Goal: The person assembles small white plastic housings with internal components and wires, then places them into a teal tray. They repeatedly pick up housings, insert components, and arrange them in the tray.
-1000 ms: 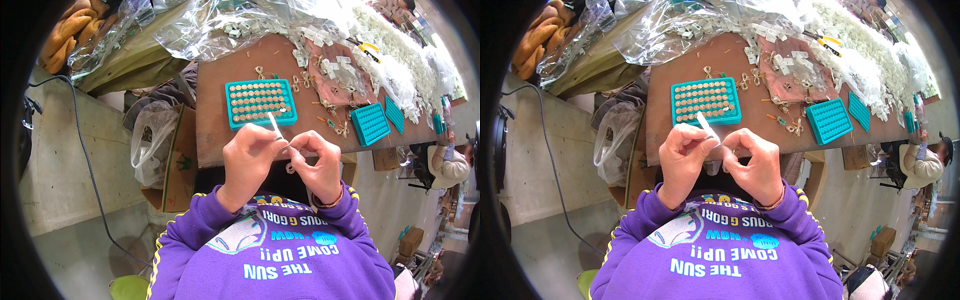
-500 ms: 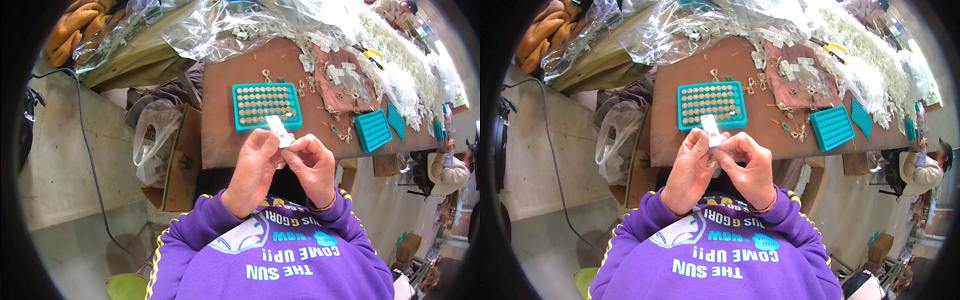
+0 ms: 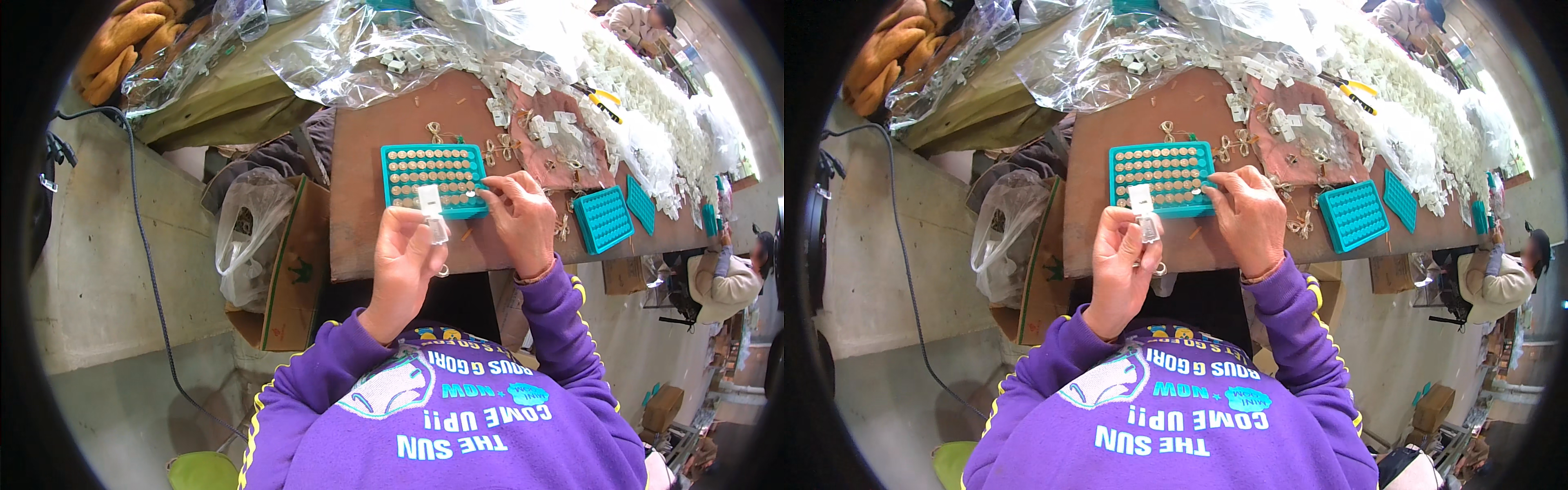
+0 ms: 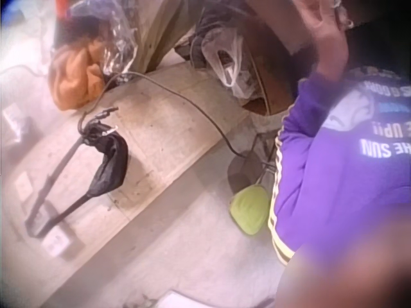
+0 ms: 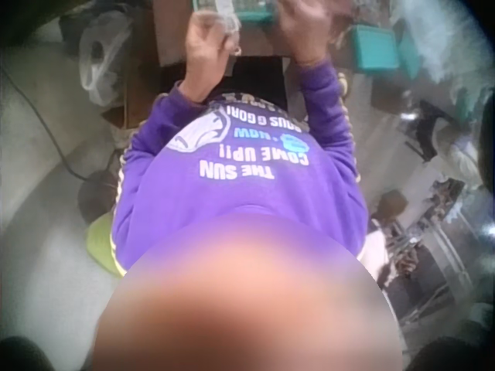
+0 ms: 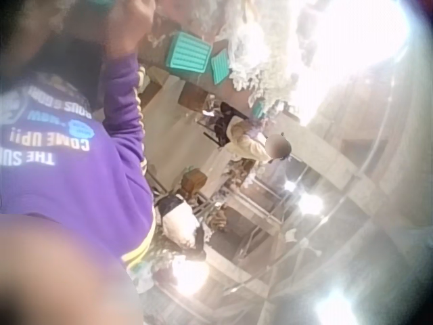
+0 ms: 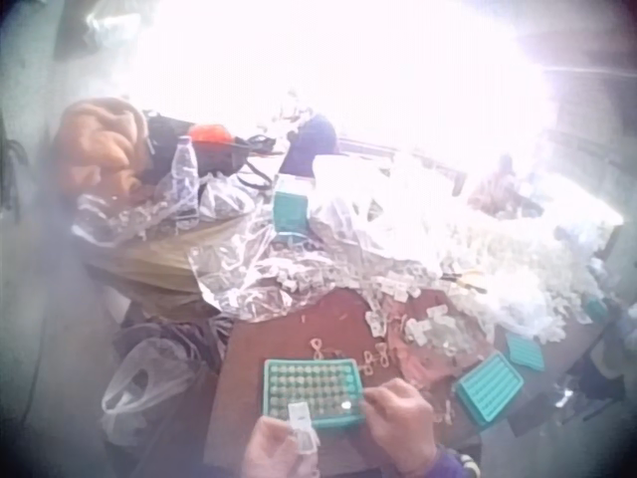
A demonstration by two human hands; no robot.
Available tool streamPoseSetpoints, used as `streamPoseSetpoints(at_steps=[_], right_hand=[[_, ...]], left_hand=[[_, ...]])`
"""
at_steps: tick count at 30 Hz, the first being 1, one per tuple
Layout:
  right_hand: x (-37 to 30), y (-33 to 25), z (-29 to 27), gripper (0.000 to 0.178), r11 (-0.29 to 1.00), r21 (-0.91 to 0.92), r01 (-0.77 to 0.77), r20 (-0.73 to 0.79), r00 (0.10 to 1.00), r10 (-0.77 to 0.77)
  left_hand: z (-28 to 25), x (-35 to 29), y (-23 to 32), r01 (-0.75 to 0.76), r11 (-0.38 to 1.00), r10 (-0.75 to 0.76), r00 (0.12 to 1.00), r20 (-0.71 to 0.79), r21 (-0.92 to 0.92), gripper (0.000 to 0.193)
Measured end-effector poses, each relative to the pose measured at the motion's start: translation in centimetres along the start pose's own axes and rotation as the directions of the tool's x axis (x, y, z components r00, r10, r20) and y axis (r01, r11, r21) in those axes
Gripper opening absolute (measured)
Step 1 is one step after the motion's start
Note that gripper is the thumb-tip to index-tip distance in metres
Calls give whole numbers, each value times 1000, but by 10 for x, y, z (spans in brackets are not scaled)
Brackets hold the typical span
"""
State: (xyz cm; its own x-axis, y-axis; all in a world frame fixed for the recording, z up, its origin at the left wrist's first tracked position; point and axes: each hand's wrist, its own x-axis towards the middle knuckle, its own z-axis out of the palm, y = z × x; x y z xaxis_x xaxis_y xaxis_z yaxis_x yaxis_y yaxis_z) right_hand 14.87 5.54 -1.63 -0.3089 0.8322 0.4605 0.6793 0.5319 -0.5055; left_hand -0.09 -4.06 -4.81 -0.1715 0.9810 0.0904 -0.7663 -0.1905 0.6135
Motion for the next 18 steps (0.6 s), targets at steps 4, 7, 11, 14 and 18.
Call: streamPoseSetpoints(at_steps=[4,7,11,14,18], right_hand=[[1,3,7,13,1000,0,32,11,999,-32],[4,2,4,13,995,102,-7,21,1000,5],[9,-2,0,13,972,234,-20,-6,1000,22],[13,-3,-1,10,985,165,53,65,996,-64],[15,-3,1,8,979,103,178,139,972,-191]], left_hand=[[-3,1,-13,51,999,-51,998,-33,17,9],[-2,2,-16,70,997,-70,998,-1,24,10],[-2,4,-13,119,992,-118,993,-15,31,12],[-3,6,-11,139,990,-139,990,-15,-9,11],[-5,6,-10,136,988,-135,991,11,-76,11]])
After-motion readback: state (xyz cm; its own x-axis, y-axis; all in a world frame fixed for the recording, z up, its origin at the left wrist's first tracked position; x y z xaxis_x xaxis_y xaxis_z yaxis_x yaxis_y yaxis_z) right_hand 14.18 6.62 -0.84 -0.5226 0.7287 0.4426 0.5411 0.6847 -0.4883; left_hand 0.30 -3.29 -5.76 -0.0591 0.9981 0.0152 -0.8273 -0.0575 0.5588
